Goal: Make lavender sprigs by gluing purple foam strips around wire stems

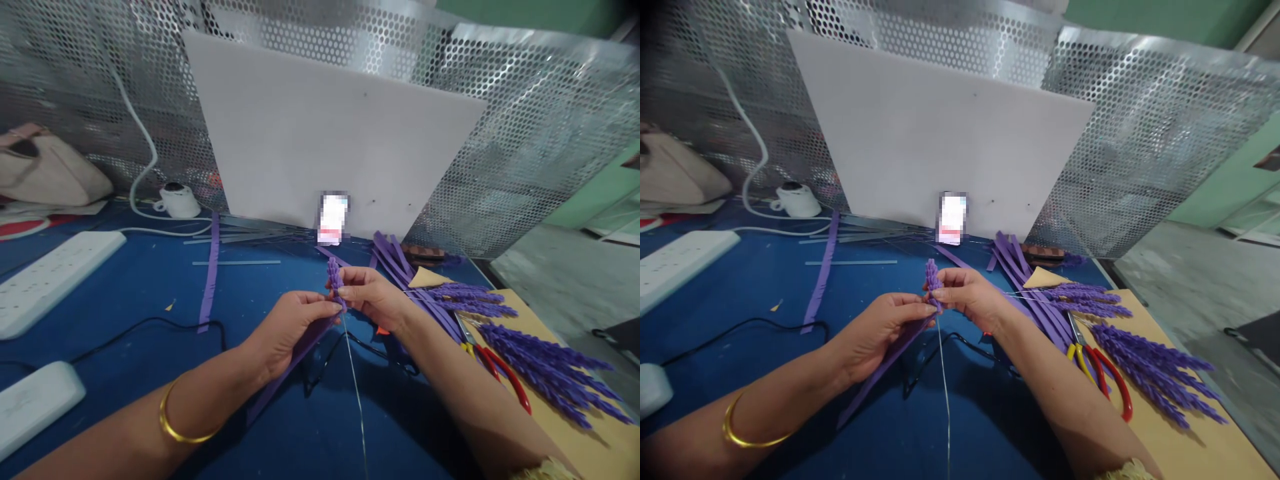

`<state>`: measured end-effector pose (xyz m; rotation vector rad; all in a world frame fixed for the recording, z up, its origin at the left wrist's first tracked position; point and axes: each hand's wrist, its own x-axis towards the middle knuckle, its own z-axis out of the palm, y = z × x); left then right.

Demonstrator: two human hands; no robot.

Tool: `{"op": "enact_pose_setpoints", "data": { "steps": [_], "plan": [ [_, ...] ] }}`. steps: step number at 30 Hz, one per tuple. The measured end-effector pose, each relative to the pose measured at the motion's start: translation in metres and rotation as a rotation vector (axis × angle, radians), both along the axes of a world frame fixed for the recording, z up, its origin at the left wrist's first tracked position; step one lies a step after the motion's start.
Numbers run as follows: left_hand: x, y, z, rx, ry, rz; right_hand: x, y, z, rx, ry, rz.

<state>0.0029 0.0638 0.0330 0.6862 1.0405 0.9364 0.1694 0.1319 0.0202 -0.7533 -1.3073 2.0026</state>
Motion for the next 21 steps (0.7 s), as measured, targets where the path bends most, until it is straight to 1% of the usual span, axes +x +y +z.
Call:
{"op": "enact_pose_setpoints", "data": {
  "steps": [8,15,21],
  "plan": [
    [-0.0006,0.0001,0.0012,0.01,0.051,0.005,-0.0042,-0.0053,0.0076,0.049,-0.037,-0.052],
    [0.0011,-0.0008,0.001,0.02,0.105,0.038,-0.0064,-0.0093,0.0066,0.105,-0.064,-0.062],
    [0.0005,-0.0005,0.0,0.028,0.122,0.037,-0.0075,-0.0089,0.0073,0.127,-0.066,-0.076]
  ]
}}
